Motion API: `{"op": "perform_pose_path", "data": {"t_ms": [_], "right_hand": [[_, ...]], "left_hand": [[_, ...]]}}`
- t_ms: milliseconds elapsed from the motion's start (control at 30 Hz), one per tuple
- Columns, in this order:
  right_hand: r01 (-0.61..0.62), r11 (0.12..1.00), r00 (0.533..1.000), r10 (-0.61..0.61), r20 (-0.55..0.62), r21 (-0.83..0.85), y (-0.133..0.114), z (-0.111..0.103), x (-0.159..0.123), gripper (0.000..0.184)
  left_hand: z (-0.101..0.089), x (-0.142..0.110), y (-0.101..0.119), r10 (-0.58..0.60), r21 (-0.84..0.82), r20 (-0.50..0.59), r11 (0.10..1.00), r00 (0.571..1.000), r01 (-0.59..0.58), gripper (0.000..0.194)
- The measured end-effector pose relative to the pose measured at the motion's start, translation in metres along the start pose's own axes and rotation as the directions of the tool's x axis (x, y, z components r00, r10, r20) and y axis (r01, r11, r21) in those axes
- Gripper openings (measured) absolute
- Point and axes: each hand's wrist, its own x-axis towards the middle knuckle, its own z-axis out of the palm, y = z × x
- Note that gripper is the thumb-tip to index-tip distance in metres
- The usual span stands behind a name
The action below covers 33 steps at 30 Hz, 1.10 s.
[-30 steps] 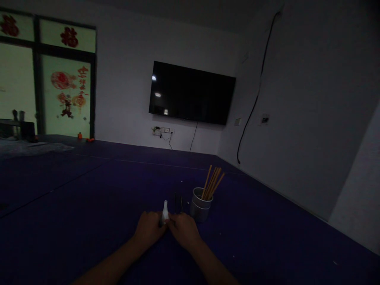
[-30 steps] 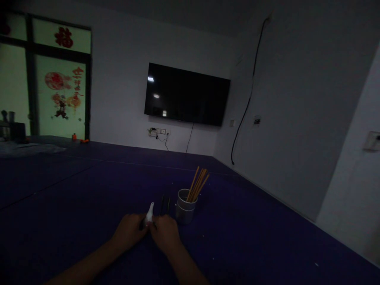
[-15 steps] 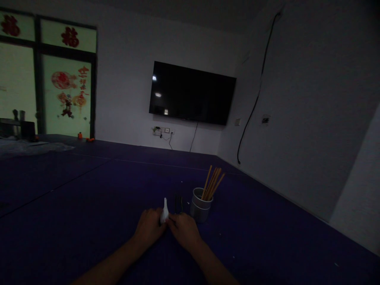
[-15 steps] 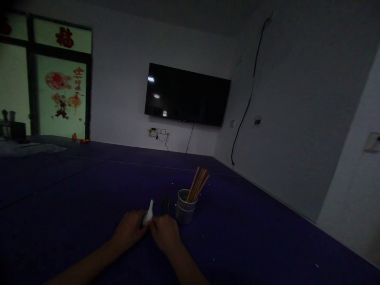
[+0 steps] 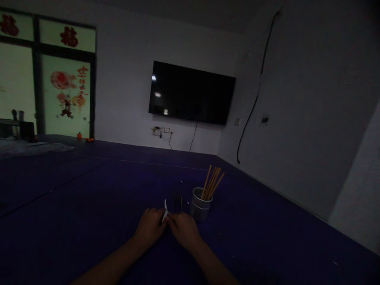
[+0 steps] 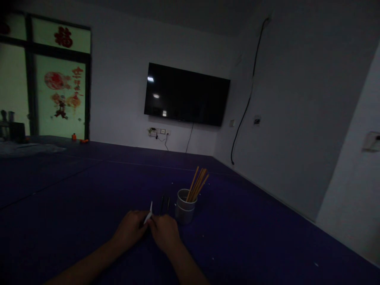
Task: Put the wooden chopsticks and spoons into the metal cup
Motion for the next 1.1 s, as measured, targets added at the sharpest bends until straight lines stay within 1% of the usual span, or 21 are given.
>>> {"op": "perform_pose_path", "data": {"t_ms": [67, 133, 200, 267, 333, 433, 500, 567, 633, 733, 800, 967, 1100], "right_hand": [[0.002, 1.0, 1.0, -0.002, -0.004, 0.01, 0.0, 0.0, 0.0, 0.035], [-0.002, 1.0, 1.0, 0.002, -0.025, 0.028, 0.0, -0.001, 0.0, 0.035], [-0.021, 0.998, 0.997, 0.025, -0.067, 0.055, 0.001, -0.004, 0.0, 0.037], [-0.057, 0.994, 0.99, 0.068, -0.12, 0.098, 0.002, -0.006, 0.001, 0.042], [-0.105, 0.982, 0.973, 0.134, -0.187, 0.159, 0.005, -0.007, 0.001, 0.05], [-0.144, 0.94, 0.923, 0.24, -0.3, 0.31, 0.011, -0.006, 0.002, 0.06], [-0.111, 0.891, 0.881, 0.293, -0.371, 0.44, 0.014, -0.005, 0.003, 0.062], [-0.05, 0.833, 0.844, 0.331, -0.423, 0.551, 0.016, -0.004, 0.004, 0.06], [0.006, 0.764, 0.815, 0.37, -0.445, 0.645, 0.017, -0.004, 0.005, 0.056], [0.067, 0.655, 0.79, 0.426, -0.44, 0.753, 0.018, -0.005, 0.007, 0.048], [0.086, 0.609, 0.782, 0.448, -0.432, 0.788, 0.018, -0.006, 0.008, 0.044], [0.094, 0.575, 0.776, 0.469, -0.421, 0.813, 0.017, -0.007, 0.008, 0.04], [0.144, 0.556, 0.782, 0.443, -0.438, 0.819, 0.014, -0.007, 0.007, 0.037]], "left_hand": [[-0.002, -0.001, 0.0, 0.004, 0.016, -0.004, 1.0, 1.0, -0.004, 0.023], [-0.003, -0.002, 0.001, 0.012, 0.021, -0.04, 1.0, 0.999, -0.011, 0.025], [-0.005, -0.004, 0.002, 0.03, 0.013, -0.106, 1.0, 0.994, -0.028, 0.028], [-0.005, -0.006, 0.002, 0.065, 0.007, -0.197, 0.998, 0.978, -0.064, 0.03], [-0.005, -0.007, 0.003, 0.127, 0.019, -0.3, 0.992, 0.946, -0.127, 0.032], [-0.002, -0.008, 0.002, 0.269, 0.072, -0.42, 0.962, 0.867, -0.264, 0.033], [-0.001, -0.008, 0.001, 0.373, 0.12, -0.455, 0.925, 0.809, -0.36, 0.033], [0.0, -0.008, 0.001, 0.452, 0.168, -0.465, 0.889, 0.761, -0.426, 0.032], [0.0, -0.008, 0.001, 0.497, 0.202, -0.46, 0.865, 0.736, -0.459, 0.032], [-0.001, -0.008, 0.002, 0.526, 0.22, -0.433, 0.85, 0.732, -0.48, 0.033], [-0.003, -0.008, 0.003, 0.539, 0.225, -0.416, 0.841, 0.732, -0.492, 0.033], [-0.005, -0.008, 0.004, 0.564, 0.223, -0.404, 0.824, 0.72, -0.521, 0.029], [-0.004, -0.008, 0.003, 0.533, 0.183, -0.412, 0.843, 0.739, -0.506, 0.024]]}}
